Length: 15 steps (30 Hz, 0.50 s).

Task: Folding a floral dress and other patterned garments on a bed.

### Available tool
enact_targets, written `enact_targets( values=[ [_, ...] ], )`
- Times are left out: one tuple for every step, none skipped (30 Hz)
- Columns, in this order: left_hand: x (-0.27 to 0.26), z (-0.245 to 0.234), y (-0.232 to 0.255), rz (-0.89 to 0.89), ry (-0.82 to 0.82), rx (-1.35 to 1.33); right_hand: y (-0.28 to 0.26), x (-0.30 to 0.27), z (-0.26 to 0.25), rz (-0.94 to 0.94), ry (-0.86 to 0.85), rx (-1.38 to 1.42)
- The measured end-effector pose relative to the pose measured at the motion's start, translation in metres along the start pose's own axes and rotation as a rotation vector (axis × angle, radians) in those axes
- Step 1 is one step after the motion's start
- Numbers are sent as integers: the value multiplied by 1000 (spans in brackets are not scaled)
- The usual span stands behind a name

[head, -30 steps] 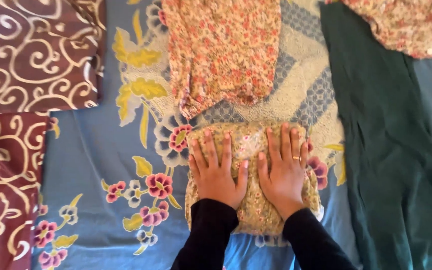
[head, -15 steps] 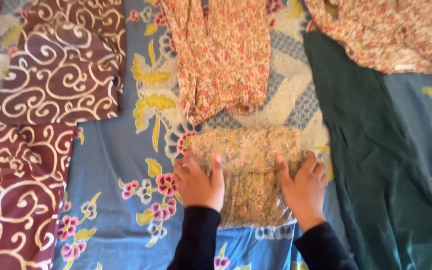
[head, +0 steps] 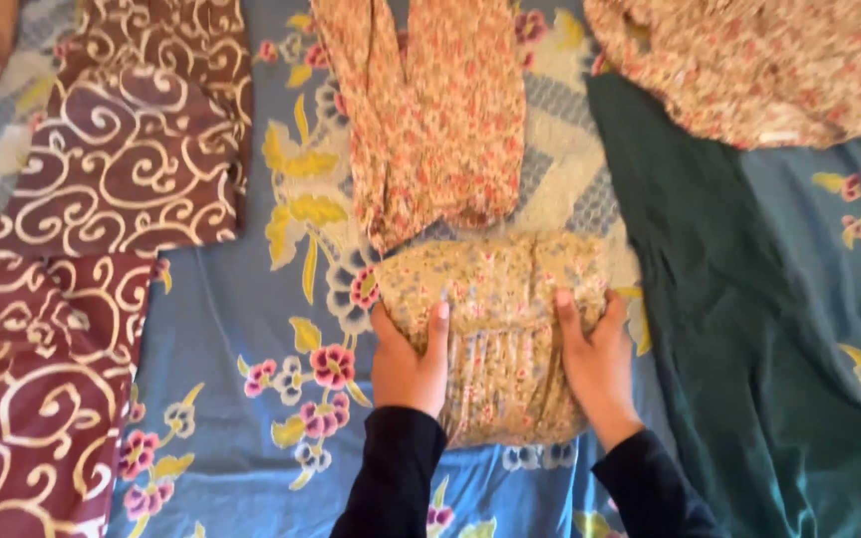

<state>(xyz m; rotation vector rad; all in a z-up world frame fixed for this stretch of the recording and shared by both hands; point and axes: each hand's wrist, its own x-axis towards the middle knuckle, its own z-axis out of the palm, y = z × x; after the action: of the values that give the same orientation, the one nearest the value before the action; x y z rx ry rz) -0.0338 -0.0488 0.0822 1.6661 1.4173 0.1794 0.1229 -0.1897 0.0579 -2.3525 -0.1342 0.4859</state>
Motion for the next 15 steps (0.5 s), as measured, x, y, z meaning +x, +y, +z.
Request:
enact_targets(
  values=[
    [9,5,-4,12,0,-3,-5,-1,-1,-5,10,5],
    [14,11,-13,7,-4,33,-4,-6,0,-6,-11,9],
    [21,19,-24,2,-9,69,-2,-10,3,-8,-32,12],
    [22,22,-27,-15,-15,76,9,-3,11,5,-44,3],
    [24,27,-31,5,-7,52,21,5,19,3,-39,-33],
    [25,32,-37,21,-2,30,35,11,28,5,-37,-72],
    [27,36,-46,-1,-10,39,36,7,31,21,-53,-84],
    [32,43,-50,15,23,45,33,9,32,-18,-66,-90],
    [36,48,-53,31,56,50,30,9,31,-57,-80,-95],
    [36,48,-53,24,45,54,27,5,29,-45,-82,-102],
    [34,47,-52,47,65,29,22,1,25,-65,-70,-113],
    [33,44,-48,72,93,1,15,-2,21,-92,-60,-120],
    [28,45,-50,66,90,3,12,-6,16,-89,-64,-124],
    [28,43,-48,94,120,26,3,-7,12,-110,-70,-95],
    [27,40,-44,121,150,50,-8,-9,6,-132,-77,-67]
  ],
)
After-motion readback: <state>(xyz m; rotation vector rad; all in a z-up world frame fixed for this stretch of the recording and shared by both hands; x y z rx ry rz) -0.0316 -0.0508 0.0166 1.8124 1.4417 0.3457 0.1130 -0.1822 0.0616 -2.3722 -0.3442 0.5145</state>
